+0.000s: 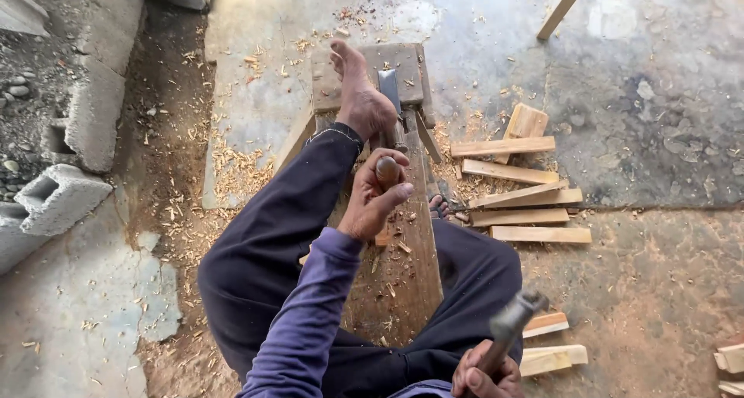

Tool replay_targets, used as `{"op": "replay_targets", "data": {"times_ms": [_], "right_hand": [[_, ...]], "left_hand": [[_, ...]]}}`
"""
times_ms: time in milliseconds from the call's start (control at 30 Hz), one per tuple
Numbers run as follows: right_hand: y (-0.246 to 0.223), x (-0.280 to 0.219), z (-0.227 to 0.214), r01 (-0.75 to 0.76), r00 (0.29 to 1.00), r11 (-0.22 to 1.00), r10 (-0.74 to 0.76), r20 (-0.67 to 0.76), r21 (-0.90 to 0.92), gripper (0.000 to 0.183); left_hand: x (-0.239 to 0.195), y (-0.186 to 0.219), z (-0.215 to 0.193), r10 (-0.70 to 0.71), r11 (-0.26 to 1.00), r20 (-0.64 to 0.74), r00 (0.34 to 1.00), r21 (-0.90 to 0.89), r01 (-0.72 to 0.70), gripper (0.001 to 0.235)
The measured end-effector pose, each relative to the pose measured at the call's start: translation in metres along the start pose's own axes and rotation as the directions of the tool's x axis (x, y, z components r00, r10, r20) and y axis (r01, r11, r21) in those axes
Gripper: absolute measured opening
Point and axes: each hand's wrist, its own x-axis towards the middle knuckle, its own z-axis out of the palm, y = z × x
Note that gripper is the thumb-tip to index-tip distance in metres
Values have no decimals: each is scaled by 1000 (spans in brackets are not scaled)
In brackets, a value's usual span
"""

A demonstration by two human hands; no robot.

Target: The person sits on the ground and uses a chisel and hammer to carve a groove into a piece of wood held steady by their bare foot. They repeatedly strike the chisel to remove wood shavings and then clear the debris from the carved area.

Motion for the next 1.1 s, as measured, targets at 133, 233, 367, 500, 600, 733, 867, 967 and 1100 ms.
{"op": "replay_targets", "data": {"times_ms": [133,233,367,500,600,733,867,967,1100], "right_hand": [[4,10,10,-101,959,982,54,-278,-159,19],[-8,31,33,-328,842,914,167,-513,-240,21],[-21,62,38,-449,790,859,255,-558,-244,23],[-40,92,40,-550,776,742,284,-563,-384,26],[-56,114,37,-508,838,704,272,-473,-496,26],[-88,166,41,-538,838,582,291,-462,-610,29],[-132,252,57,-463,881,362,283,-378,-809,27],[-162,330,67,-397,914,332,231,-334,-856,27],[-192,414,89,-353,935,298,154,-320,-887,23]], "left_hand": [[18,-27,-17,-72,992,-41,997,101,75,25],[45,-48,-32,-121,981,-125,985,139,138,19],[83,-84,-49,-92,992,-179,979,72,107,24],[100,-103,-53,-106,993,-212,972,24,113,28],[97,-104,-52,-165,983,-222,961,38,177,28],[91,-115,-46,-128,973,-242,962,158,170,30],[92,-118,-42,-82,927,-320,944,323,190,29],[97,-122,-43,-103,911,-374,922,336,238,26],[99,-125,-43,-165,898,-411,896,312,309,23]]}}
